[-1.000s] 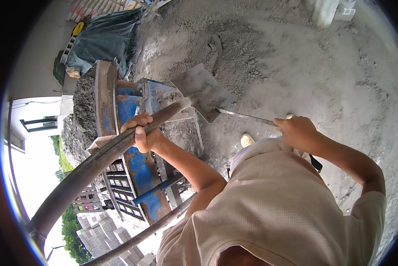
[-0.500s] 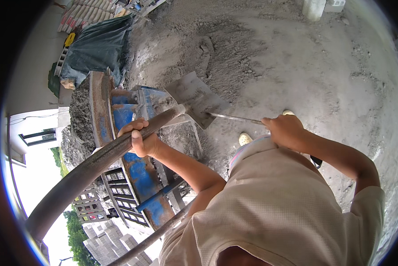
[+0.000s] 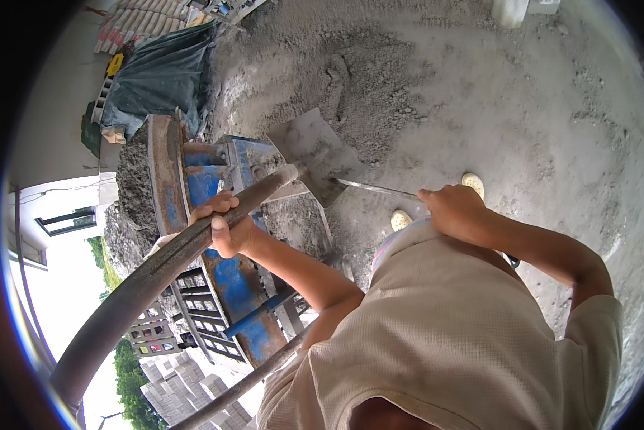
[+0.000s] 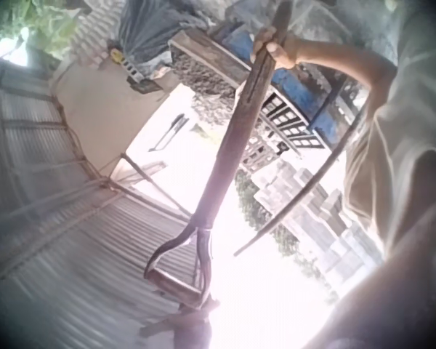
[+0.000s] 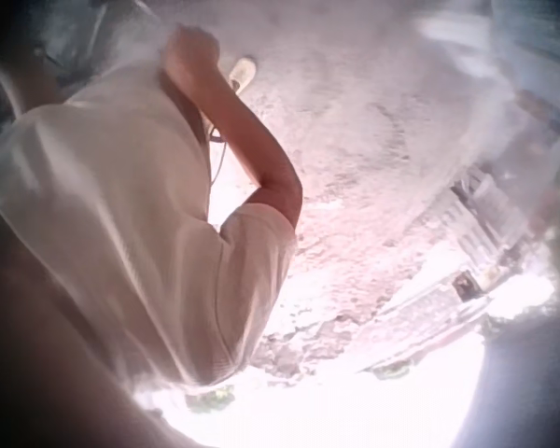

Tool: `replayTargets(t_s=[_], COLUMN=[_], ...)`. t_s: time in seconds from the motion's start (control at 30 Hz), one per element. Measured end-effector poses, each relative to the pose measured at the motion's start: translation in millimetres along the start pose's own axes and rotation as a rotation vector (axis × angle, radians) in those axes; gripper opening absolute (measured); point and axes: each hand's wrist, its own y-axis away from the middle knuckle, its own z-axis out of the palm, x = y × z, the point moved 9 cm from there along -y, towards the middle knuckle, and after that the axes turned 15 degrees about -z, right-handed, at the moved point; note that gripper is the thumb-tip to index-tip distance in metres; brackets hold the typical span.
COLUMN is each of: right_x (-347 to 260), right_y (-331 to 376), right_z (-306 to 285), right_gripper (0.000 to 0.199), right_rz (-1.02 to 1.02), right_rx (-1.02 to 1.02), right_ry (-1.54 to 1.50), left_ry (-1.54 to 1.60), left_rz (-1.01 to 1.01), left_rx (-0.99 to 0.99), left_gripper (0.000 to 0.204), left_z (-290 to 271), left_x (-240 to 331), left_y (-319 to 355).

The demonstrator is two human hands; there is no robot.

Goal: The person uses a hoe to mix a pile of dry concrete mix on the ground. They repeatedly turn and fold the material to blend it. Another person operates a nearby machine, but the person focuses on manually mixing the pile.

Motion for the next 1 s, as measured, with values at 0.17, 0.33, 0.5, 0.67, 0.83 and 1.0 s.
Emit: replayTargets(t_s=[0.17,0.33,0.5,0.67,0.83,1.0], right_x=[15,-18,-4,-19,-17,-8], right_y=[-13,-13,-17,-11,-14,-13], right_z=[5,3,20,16,26,21], right_gripper=[0.023,0.036,0.038,0.039,0.036,0.02], right_rz=[0.055,-0.033,0.019,0.009,0.022,0.063], right_rx=[0.022,-0.04,-0.037,-0.068,-0.061,-0.125], right_ry=[-0.044,-0.006,-0.051,-0.072,-0.06,-0.138], left_ry=[-0.044,-0.052,-0.076,-0.087,-0.108,-0.174], left_rz=[0.029,-0.005,0.002,-0.01,-0.013,-0.014], left_rx=[0.012,0.06,0.038,0.046,0.121,0.152], left_gripper=[0.024,0.025,0.024,0.021,0.022,0.021], left_z=[1,1,8,10,11,0], left_x=[-2,-2,-5,-4,-11,-4], left_y=[1,1,3,6,7,7])
